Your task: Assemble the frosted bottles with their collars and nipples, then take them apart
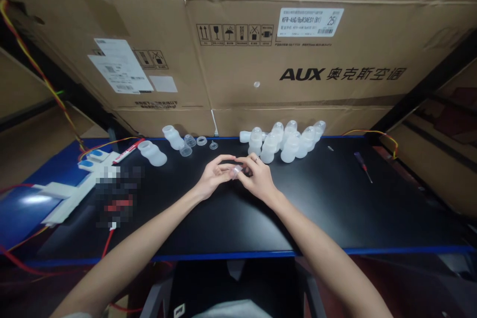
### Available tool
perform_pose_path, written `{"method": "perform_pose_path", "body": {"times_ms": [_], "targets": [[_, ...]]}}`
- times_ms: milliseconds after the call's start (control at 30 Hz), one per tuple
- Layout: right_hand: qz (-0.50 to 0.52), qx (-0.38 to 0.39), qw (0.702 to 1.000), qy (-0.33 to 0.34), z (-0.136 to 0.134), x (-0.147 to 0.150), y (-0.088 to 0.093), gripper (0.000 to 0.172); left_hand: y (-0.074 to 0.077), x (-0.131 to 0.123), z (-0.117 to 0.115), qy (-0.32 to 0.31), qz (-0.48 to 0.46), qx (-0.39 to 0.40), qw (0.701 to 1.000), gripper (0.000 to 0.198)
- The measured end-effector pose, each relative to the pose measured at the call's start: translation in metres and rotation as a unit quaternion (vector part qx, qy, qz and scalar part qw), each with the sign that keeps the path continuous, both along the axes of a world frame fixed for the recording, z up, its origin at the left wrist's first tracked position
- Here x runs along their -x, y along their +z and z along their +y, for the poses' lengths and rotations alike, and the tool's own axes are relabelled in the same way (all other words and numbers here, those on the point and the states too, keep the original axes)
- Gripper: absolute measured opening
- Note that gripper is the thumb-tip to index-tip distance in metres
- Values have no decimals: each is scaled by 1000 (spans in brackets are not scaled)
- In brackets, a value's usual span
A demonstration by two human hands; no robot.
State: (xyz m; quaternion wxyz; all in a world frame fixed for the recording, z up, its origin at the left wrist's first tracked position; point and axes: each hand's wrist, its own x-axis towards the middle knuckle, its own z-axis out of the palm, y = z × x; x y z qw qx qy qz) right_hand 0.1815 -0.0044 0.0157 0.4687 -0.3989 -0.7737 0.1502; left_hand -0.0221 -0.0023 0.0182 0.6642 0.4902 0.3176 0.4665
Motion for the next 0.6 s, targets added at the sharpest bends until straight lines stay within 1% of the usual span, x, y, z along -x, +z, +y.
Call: {"method": "perform_pose_path", "body": {"times_ms": [200, 367, 533, 600], "targets": [[50, 0, 999, -17, -6, 8, -1, 19, -3, -7, -9, 17, -11, -53, 998, 73], [104, 5, 994, -22, -12, 18, 3, 15, -1, -12, -17, 8, -25, -52, 998, 79], [97, -19, 995, -30, -17, 19, 9, 15, 8, -8, -19, -14, -16, -36, 999, 74], [71, -41, 997, -13, -17, 15, 9, 14, 11, -2, -16, -40, -10, -30, 999, 83]]}}
